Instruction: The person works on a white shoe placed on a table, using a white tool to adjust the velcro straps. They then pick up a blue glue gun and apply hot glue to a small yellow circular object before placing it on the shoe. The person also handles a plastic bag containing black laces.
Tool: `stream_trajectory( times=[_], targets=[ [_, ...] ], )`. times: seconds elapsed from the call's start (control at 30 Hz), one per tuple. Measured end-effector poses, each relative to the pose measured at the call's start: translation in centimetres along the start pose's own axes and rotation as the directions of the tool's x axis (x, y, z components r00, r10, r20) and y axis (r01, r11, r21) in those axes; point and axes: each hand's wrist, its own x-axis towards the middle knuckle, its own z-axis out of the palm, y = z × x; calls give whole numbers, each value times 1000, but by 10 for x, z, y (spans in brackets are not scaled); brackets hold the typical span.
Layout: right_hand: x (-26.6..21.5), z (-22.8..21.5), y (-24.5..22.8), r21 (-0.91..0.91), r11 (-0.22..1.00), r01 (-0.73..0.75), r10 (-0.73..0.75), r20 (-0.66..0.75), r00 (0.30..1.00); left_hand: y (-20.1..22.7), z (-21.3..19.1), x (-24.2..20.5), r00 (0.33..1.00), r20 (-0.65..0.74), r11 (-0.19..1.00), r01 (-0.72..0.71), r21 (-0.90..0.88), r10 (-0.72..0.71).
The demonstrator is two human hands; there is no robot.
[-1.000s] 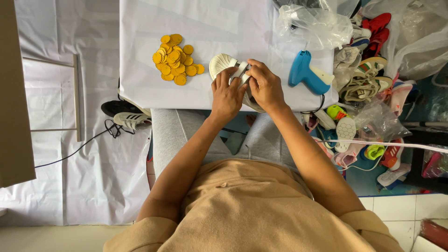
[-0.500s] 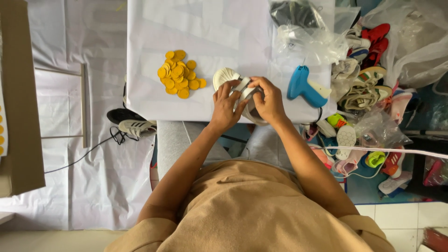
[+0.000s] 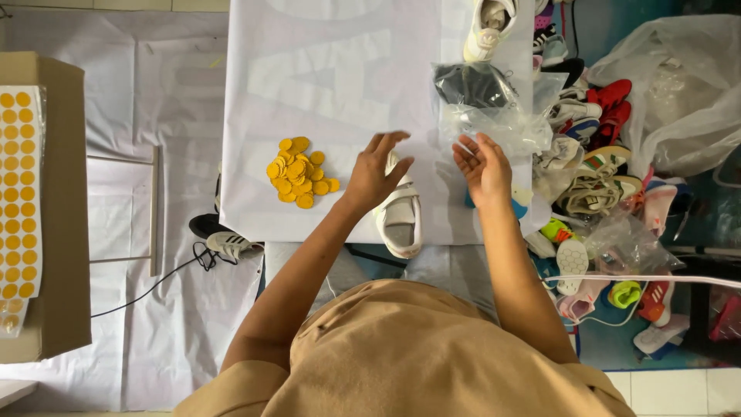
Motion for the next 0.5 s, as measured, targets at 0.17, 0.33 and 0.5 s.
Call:
stream_trajectory(
  times=[0.17,0.33,0.5],
  targets=[
    [13,-5,0,67,998,8,-2,-93,996,23,40,48,993,97,998,62,21,-63],
    [-1,1,-16,-67,997,47,-53,-94,994,15,96,80,974,201,991,87,103,-106],
    [-16,9,-32,-495,809,316,-343,40,939,-20,141,103,938,165,912,336,-233,-304]
  ],
)
